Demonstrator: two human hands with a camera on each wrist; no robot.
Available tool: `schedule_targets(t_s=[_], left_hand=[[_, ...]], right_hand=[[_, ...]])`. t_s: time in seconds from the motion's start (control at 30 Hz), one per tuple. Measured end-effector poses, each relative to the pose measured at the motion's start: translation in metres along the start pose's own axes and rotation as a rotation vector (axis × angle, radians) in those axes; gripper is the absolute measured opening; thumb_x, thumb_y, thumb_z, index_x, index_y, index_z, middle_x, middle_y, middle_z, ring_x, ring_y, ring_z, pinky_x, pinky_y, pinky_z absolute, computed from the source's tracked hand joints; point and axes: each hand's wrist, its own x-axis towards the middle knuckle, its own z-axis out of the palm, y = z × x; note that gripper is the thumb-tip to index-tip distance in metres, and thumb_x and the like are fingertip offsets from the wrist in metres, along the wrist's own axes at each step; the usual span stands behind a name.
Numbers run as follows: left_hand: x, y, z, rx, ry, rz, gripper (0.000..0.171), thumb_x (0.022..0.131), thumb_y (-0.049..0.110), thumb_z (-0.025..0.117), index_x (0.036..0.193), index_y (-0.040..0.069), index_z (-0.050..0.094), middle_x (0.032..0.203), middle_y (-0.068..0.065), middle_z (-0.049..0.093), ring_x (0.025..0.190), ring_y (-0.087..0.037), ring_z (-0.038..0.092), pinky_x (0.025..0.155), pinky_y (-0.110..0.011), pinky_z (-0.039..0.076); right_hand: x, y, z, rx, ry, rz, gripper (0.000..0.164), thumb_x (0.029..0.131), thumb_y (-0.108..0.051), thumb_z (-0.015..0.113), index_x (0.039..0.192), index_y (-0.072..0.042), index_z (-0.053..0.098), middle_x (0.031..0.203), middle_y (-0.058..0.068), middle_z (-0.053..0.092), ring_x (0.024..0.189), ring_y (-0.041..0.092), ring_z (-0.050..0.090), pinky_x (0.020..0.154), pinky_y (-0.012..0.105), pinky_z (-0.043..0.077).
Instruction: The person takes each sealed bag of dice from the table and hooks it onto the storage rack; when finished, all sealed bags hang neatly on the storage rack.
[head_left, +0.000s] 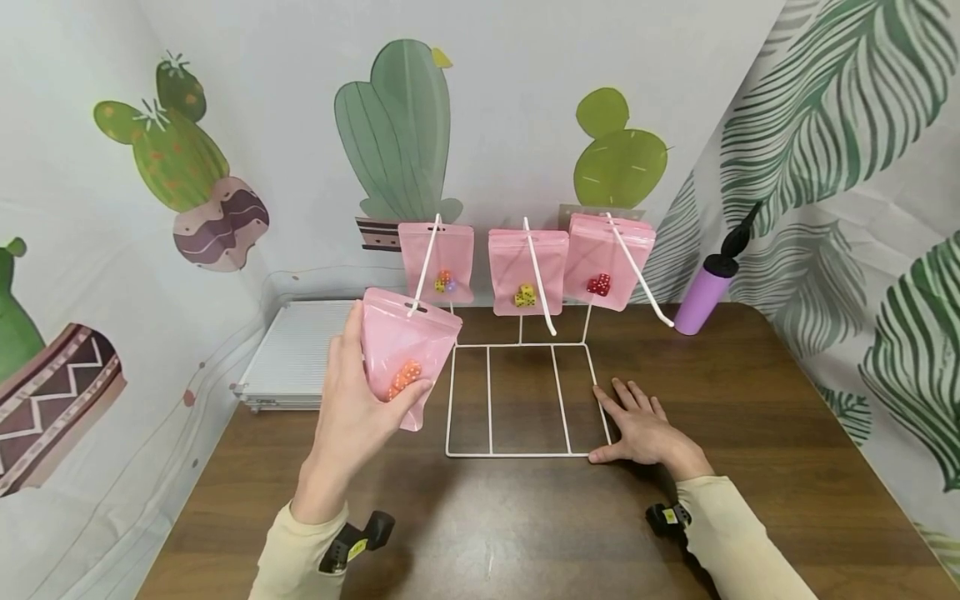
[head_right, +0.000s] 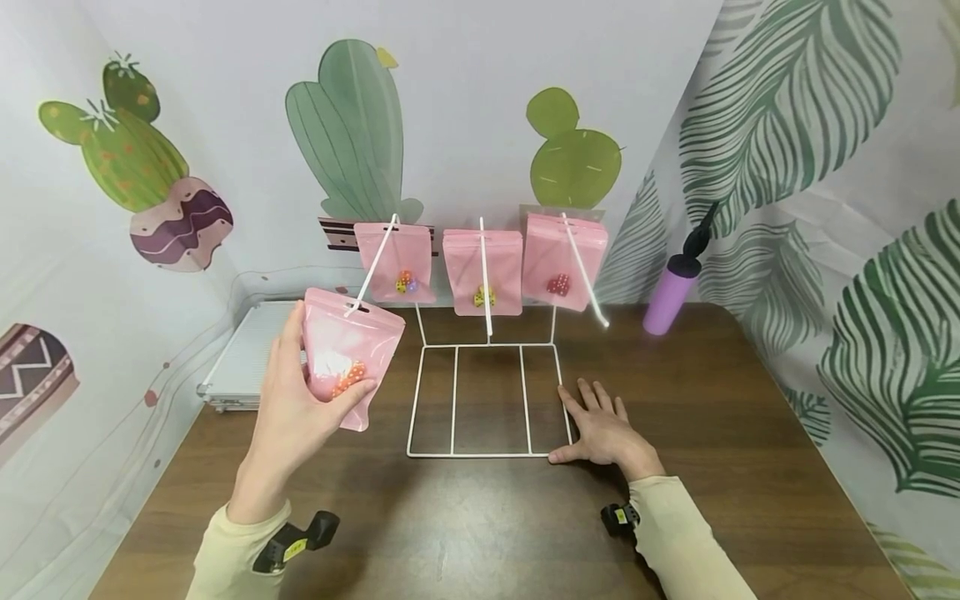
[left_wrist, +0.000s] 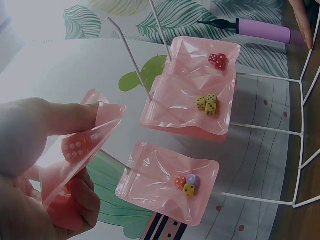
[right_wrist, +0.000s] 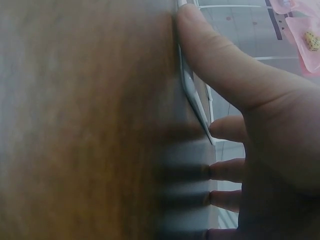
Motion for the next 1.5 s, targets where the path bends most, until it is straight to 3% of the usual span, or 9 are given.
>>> schedule_targets(t_s=[0.27,0.43,0.6,0.8,0.93,1.2,1.37,1.5], left_hand=[[0.002,-0.002,0.004,0.005,0.003,-0.009,0.118,0.065,0.031,0.09,0.157,0.026,0.016,0.119,-0.016,0.048,0.1,-0.025,0.045,0.075,-0.039,0.04],[0.013,-0.01,0.021,0.0,0.041,-0.015,0.117,0.065,0.033,0.089,0.157,0.025,0.016,0.122,-0.019,0.048,0.104,-0.028,0.046,0.078,-0.041,0.041],[0.041,-0.024,0.055,0.009,0.112,-0.036,0.117,0.067,0.04,0.088,0.157,0.025,0.015,0.117,-0.02,0.047,0.101,-0.031,0.046,0.078,-0.045,0.043],[0.087,-0.04,0.101,0.183,0.188,-0.026,0.118,0.072,0.053,0.08,0.156,0.01,0.01,0.109,-0.024,0.047,0.1,-0.038,0.042,0.085,-0.048,0.038],[0.107,-0.05,0.12,0.205,0.23,-0.033,0.118,0.073,0.053,0.079,0.155,0.006,0.009,0.109,-0.025,0.044,0.102,-0.038,0.041,0.088,-0.048,0.039],[0.113,-0.054,0.125,0.157,0.242,-0.068,0.119,0.074,0.053,0.079,0.156,0.008,0.006,0.116,-0.026,0.039,0.11,-0.039,0.038,0.096,-0.051,0.038],[0.108,-0.054,0.122,0.153,0.239,-0.074,0.126,0.071,0.061,0.077,0.156,0.003,0.004,0.142,-0.028,0.028,0.133,-0.039,0.028,0.113,-0.058,0.023],[0.103,-0.054,0.121,0.141,0.243,-0.039,0.126,0.07,0.06,0.078,0.155,-0.001,0.007,0.148,-0.028,0.025,0.138,-0.038,0.025,0.116,-0.058,0.019]], right_hand=[[0.0,0.0,0.0,0.001,0.004,0.001,0.116,0.067,-0.065,0.077,0.154,-0.008,0.027,0.156,0.032,0.015,0.141,0.054,0.011,0.106,0.076,0.013],[0.0,0.0,0.0,-0.004,0.007,-0.001,0.115,0.067,-0.065,0.077,0.154,-0.008,0.027,0.156,0.031,0.016,0.142,0.054,0.012,0.106,0.077,0.013],[-0.001,0.001,0.0,-0.011,0.001,-0.007,0.115,0.068,-0.067,0.075,0.154,-0.009,0.026,0.157,0.031,0.016,0.142,0.053,0.012,0.106,0.076,0.013],[-0.002,0.002,0.0,-0.009,0.007,-0.011,0.115,0.068,-0.066,0.075,0.154,-0.008,0.026,0.156,0.032,0.017,0.142,0.054,0.013,0.106,0.076,0.014],[-0.003,0.003,0.0,-0.008,0.007,-0.012,0.114,0.069,-0.066,0.075,0.154,-0.009,0.025,0.157,0.031,0.016,0.142,0.053,0.012,0.106,0.076,0.014],[0.0,0.001,0.0,0.0,-0.001,-0.008,0.115,0.068,-0.066,0.075,0.154,-0.009,0.026,0.157,0.031,0.015,0.142,0.053,0.011,0.106,0.076,0.012],[0.0,0.001,0.0,-0.004,-0.004,-0.007,0.115,0.068,-0.066,0.075,0.154,-0.009,0.026,0.157,0.03,0.016,0.142,0.053,0.011,0.107,0.076,0.012],[0.0,0.001,-0.001,-0.004,-0.009,-0.008,0.115,0.068,-0.066,0.076,0.154,-0.009,0.027,0.157,0.031,0.016,0.142,0.053,0.011,0.106,0.076,0.013]])
